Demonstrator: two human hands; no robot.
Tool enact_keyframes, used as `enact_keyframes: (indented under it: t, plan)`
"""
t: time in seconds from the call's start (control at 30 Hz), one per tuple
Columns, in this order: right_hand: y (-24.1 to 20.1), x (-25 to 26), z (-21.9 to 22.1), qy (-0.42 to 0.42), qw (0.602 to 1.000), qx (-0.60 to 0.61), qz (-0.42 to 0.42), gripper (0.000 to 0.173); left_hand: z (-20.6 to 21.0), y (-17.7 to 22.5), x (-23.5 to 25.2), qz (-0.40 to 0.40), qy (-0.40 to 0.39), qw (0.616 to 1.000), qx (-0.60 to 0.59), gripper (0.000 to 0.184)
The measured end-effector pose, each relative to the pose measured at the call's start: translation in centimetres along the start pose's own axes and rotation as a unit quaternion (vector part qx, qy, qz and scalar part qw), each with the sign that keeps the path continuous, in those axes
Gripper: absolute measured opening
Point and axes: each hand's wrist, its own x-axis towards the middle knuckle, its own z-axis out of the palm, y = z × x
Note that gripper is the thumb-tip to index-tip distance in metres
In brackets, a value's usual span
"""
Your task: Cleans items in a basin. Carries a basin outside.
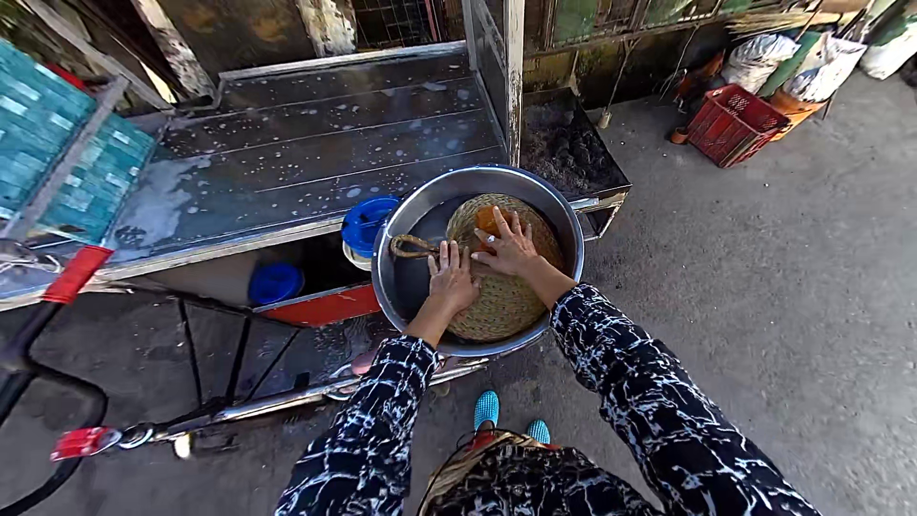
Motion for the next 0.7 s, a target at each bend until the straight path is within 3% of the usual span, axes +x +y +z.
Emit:
enact_keyframes:
  t: [0.17,0.33,0.43,0.47,0.6,0.7]
  plan:
    - [0.0,-0.2,0.0,-0.030,0.999,0.009,0.011,0.052,1.8,0.3,1.6,-0.009,0.004,0.999,-0.042,0.070]
    - [-0.9,0.3,-1.0,-0.123,0.990,-0.020,0.061,0.064,4.0,-0.5,1.3,0.010,0.037,0.998,-0.046,0.064]
    - [-1.5,0.3,0.0,-0.104,0.991,0.012,0.082,0.068,1.9,0.6,0.2,-0.006,0.001,0.996,-0.088,0.059]
    - [-2.0,-0.3,-0.3,-0.105,0.989,0.029,0.098,0.066,1.9,0.8,0.6,-0.001,0.041,0.995,-0.094,0.061]
    - [-4.6,-3.8,-4.1,-0.306,0.936,0.038,0.168,0.048,3.8,0.0,2.5,-0.008,0.003,1.000,0.009,0.077]
    - [-4.6,-4.0,-4.6,-0.384,0.912,-0.014,0.145,0.046,4.1,0.1,3.3,0.008,0.048,0.995,-0.087,0.063]
